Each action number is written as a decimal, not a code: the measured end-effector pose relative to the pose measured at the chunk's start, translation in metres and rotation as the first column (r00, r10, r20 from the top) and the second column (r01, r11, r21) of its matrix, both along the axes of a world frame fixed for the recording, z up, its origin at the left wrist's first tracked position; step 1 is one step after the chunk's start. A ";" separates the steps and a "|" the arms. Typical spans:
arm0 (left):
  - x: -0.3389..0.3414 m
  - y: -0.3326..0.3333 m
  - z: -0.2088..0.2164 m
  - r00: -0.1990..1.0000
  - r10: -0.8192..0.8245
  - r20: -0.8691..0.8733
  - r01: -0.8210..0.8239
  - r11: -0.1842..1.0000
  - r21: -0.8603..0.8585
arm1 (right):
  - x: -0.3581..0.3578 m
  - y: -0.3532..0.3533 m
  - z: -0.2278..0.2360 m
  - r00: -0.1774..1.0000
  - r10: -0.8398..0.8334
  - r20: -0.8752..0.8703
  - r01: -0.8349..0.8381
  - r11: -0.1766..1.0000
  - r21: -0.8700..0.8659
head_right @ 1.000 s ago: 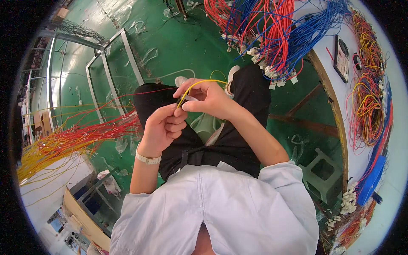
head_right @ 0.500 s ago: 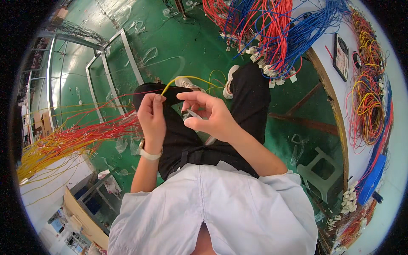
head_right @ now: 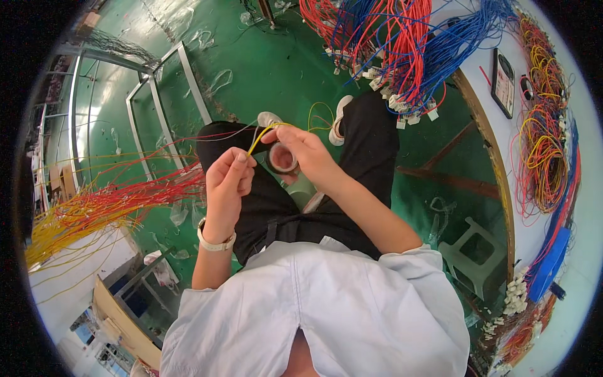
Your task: Sorting, grouping, and bundling electrical wires using plastic connectors and tape in a factory setting.
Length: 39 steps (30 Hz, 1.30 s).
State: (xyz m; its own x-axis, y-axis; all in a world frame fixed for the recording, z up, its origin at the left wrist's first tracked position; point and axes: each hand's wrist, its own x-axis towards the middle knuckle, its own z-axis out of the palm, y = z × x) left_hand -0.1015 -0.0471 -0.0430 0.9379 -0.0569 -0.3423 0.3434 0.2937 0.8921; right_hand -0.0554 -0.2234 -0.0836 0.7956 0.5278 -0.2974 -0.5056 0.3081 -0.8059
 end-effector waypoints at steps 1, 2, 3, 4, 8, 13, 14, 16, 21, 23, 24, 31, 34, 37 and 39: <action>-0.001 -0.002 -0.001 1.000 -0.026 0.015 0.026 0.999 0.020 | -0.001 0.002 0.002 0.983 0.003 -0.185 0.013 0.996 0.086; -0.002 -0.005 -0.002 0.998 -0.052 0.030 0.050 0.998 0.041 | -0.003 0.008 0.000 0.967 -0.011 -0.253 0.051 0.987 0.150; -0.003 -0.009 -0.002 0.997 -0.066 0.039 0.064 0.996 0.069 | -0.003 0.008 0.001 0.967 -0.013 -0.255 0.053 0.987 0.150; -0.004 -0.011 -0.004 0.997 -0.068 0.037 0.065 0.995 0.070 | -0.003 0.008 0.003 0.928 0.043 -0.370 0.037 0.978 0.206; -0.009 -0.014 -0.012 0.986 -0.093 0.135 0.072 0.986 0.150 | -0.001 0.012 0.005 0.918 0.101 -0.384 -0.003 0.969 0.247; -0.008 -0.013 -0.013 0.994 -0.043 0.100 0.028 0.989 0.148 | -0.004 0.015 0.004 0.926 0.117 -0.360 -0.002 0.952 0.306; -0.007 -0.014 -0.013 0.994 -0.042 0.099 0.027 0.989 0.148 | -0.003 0.016 0.004 0.932 0.099 -0.349 0.013 0.953 0.304; -0.005 -0.022 -0.010 0.945 -0.044 0.324 -0.159 0.804 0.573 | -0.002 0.013 0.005 0.937 0.112 -0.330 0.006 0.942 0.336; -0.005 -0.025 -0.017 0.892 -0.081 0.445 -0.316 0.593 0.741 | 0.000 0.015 0.014 0.956 0.024 -0.293 0.058 0.962 0.266; -0.001 -0.020 -0.024 0.843 -0.142 0.519 -0.399 0.481 0.781 | 0.001 0.014 0.014 0.999 -0.014 -0.039 0.019 0.990 0.139; -0.001 -0.021 -0.024 0.831 -0.163 0.532 -0.408 0.471 0.782 | 0.005 0.008 0.003 0.996 0.089 0.001 -0.089 0.985 0.149; -0.002 -0.021 -0.013 0.923 -0.115 0.367 -0.199 0.675 0.710 | 0.016 -0.003 0.010 0.902 0.289 0.321 -0.304 0.953 -0.003; 0.004 -0.010 -0.007 0.993 -0.075 -0.094 0.079 0.996 0.033 | 0.013 -0.003 0.008 0.957 0.177 0.229 -0.196 0.979 0.062; 0.010 0.002 -0.011 0.984 -0.120 -0.130 0.107 0.989 -0.100 | 0.012 -0.004 0.005 0.977 0.138 0.165 -0.154 0.984 0.089; 0.009 -0.007 -0.010 0.994 -0.095 0.060 0.075 0.959 0.274 | 0.010 -0.005 0.006 0.985 0.148 0.089 -0.153 0.986 0.058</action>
State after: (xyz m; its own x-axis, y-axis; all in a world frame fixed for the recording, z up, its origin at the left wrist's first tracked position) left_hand -0.0928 -0.0541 -0.0535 0.9562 -0.0521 -0.2880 0.2889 0.0098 0.9573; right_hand -0.0458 -0.2285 -0.0780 0.7264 0.6594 -0.1938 -0.4811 0.2865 -0.8286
